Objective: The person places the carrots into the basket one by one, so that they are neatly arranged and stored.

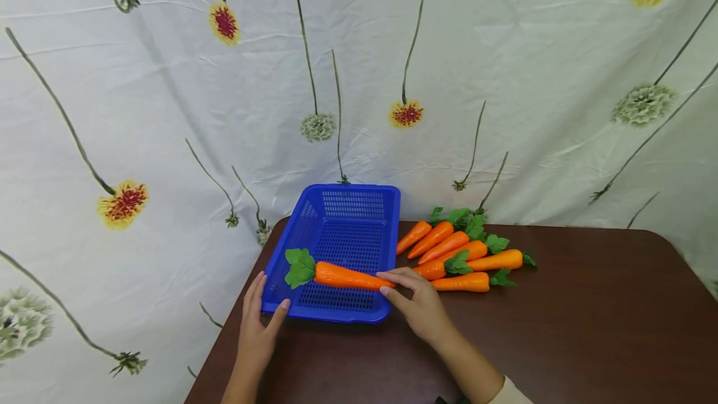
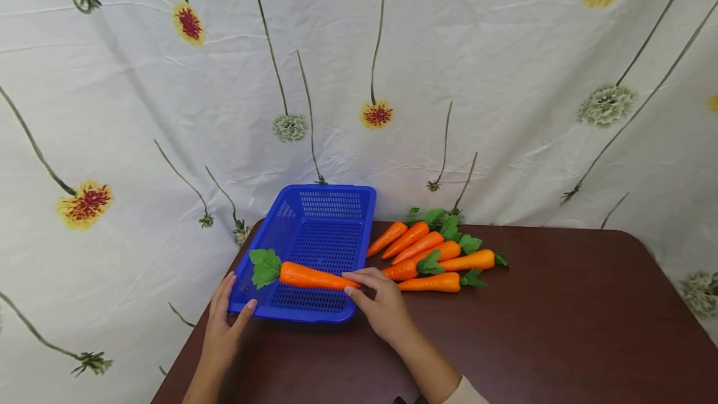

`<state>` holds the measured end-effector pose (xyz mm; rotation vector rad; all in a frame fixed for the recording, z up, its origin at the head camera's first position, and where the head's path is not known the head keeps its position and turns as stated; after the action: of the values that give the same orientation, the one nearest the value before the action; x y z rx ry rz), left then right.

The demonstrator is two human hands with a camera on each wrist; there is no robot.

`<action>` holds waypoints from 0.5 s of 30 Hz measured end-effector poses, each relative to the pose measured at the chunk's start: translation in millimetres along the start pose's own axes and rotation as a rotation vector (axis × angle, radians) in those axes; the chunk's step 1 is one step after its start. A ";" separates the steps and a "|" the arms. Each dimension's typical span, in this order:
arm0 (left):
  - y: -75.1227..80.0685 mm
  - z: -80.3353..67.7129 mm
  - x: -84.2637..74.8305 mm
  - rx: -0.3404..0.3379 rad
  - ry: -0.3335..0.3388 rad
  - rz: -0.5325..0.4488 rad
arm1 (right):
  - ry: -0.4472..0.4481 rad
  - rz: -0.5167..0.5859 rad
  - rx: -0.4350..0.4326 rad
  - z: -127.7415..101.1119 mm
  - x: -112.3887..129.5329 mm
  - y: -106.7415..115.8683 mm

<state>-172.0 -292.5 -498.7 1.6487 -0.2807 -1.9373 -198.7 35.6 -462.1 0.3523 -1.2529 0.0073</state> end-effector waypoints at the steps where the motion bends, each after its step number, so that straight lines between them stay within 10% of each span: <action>1: 0.0 0.0 0.1 0.002 -0.002 -0.003 | 0.000 0.005 -0.003 0.8 0.8 -2.4; 15: -0.3 -0.1 0.1 0.008 -0.006 0.000 | 0.056 0.012 -0.077 3.3 5.3 -17.5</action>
<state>-172.0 -292.2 -499.0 1.6482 -0.2909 -1.9443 -196.7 17.2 -460.7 0.2764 -1.1963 -0.0211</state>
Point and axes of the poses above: each hand's wrist, its own z-axis towards the middle knuckle, its own y-axis out of the back of the hand, x = y × z, the point moved 5 cm from there along z, towards the middle knuckle, and after that the axes turned 4 degrees about x, right-handed, at the moved point
